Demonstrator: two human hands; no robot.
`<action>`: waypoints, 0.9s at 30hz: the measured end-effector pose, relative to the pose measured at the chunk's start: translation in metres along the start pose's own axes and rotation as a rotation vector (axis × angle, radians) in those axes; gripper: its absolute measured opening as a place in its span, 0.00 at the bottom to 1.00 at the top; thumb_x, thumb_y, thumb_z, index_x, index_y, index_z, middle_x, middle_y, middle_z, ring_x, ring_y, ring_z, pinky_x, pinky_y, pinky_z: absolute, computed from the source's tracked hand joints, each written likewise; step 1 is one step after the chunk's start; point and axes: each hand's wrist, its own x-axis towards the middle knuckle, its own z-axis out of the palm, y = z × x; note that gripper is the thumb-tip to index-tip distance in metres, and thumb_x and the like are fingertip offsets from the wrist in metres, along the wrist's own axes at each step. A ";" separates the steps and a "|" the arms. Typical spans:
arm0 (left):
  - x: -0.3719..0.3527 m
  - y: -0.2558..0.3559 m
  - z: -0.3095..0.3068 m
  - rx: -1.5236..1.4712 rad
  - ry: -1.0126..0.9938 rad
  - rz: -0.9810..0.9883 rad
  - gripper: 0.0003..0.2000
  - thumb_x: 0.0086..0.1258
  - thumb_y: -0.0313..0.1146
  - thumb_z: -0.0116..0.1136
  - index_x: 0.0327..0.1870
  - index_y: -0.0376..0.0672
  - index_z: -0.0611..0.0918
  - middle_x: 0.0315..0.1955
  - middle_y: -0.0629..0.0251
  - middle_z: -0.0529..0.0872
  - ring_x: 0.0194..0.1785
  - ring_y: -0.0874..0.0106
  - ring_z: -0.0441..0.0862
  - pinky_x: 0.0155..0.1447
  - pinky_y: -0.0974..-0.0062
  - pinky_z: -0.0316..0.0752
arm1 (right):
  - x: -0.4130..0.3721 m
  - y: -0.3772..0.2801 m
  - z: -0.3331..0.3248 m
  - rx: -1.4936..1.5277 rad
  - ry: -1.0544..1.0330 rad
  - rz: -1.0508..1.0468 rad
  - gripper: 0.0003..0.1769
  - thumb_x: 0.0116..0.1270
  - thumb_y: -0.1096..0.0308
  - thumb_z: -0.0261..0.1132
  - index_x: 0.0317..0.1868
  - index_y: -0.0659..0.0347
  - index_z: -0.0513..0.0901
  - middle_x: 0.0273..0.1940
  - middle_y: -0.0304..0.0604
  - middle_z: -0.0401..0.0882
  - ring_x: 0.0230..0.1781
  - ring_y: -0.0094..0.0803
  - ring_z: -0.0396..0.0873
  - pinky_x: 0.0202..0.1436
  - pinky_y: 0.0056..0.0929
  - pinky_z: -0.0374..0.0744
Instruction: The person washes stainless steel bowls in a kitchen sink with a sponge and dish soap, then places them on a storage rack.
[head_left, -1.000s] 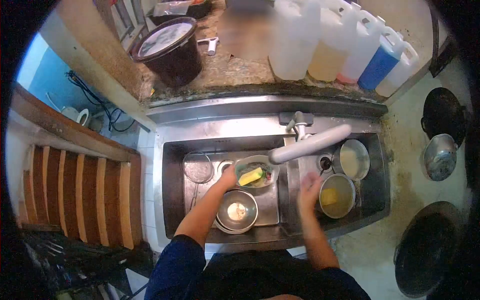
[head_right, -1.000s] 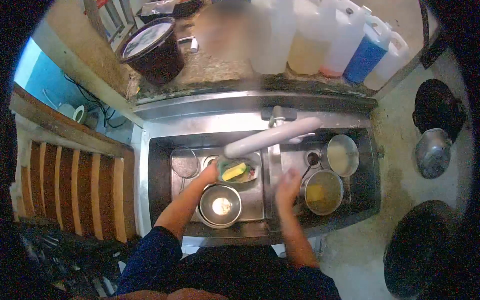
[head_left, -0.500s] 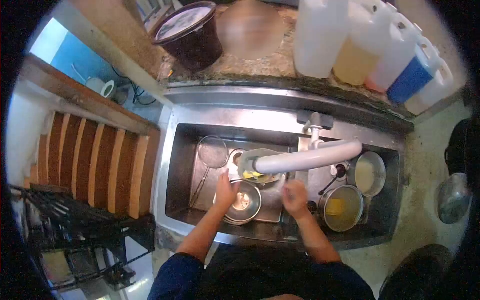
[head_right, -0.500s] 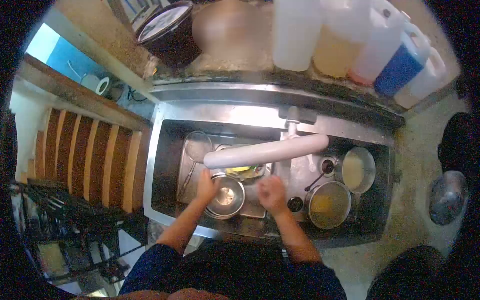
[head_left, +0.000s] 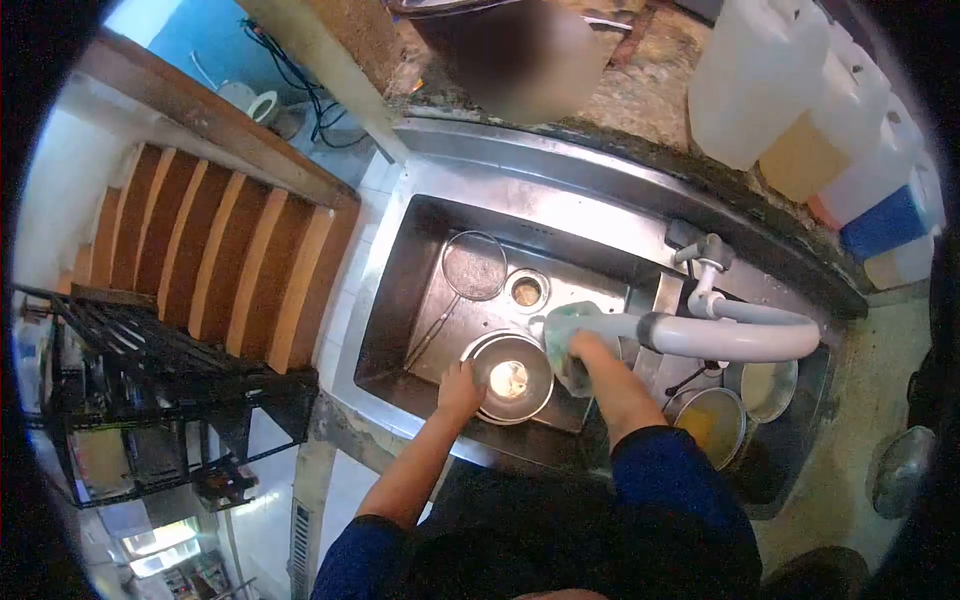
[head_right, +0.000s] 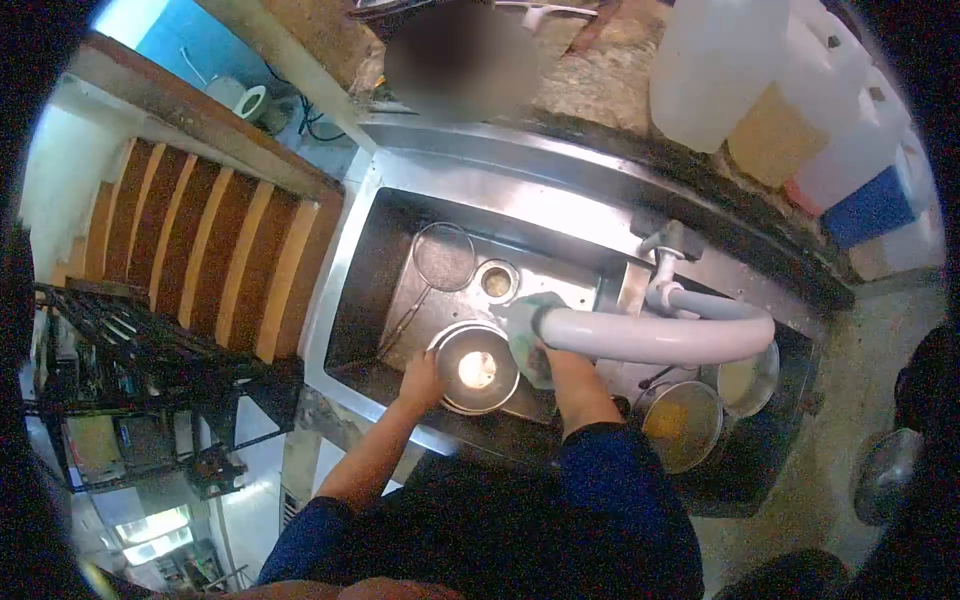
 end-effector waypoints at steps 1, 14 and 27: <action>0.008 -0.002 0.005 -0.006 -0.059 -0.045 0.28 0.55 0.38 0.65 0.55 0.38 0.69 0.49 0.50 0.75 0.55 0.54 0.72 0.56 0.60 0.70 | 0.000 0.001 0.001 0.006 0.000 0.023 0.30 0.52 0.61 0.65 0.58 0.53 0.72 0.52 0.52 0.75 0.54 0.49 0.73 0.57 0.41 0.72; 0.030 -0.013 0.009 -0.356 0.069 -0.053 0.10 0.56 0.32 0.55 0.36 0.37 0.76 0.31 0.46 0.81 0.38 0.48 0.80 0.43 0.57 0.73 | -0.019 -0.006 -0.014 -0.070 -0.023 0.038 0.24 0.46 0.65 0.69 0.47 0.60 0.79 0.43 0.55 0.80 0.46 0.52 0.79 0.49 0.41 0.77; 0.017 0.015 -0.041 -1.047 0.274 -0.042 0.09 0.54 0.24 0.53 0.35 0.36 0.80 0.24 0.67 0.80 0.28 0.76 0.77 0.35 0.75 0.74 | -0.059 -0.158 -0.047 0.599 0.725 -0.152 0.16 0.58 0.62 0.61 0.43 0.63 0.74 0.40 0.60 0.75 0.44 0.53 0.75 0.47 0.43 0.73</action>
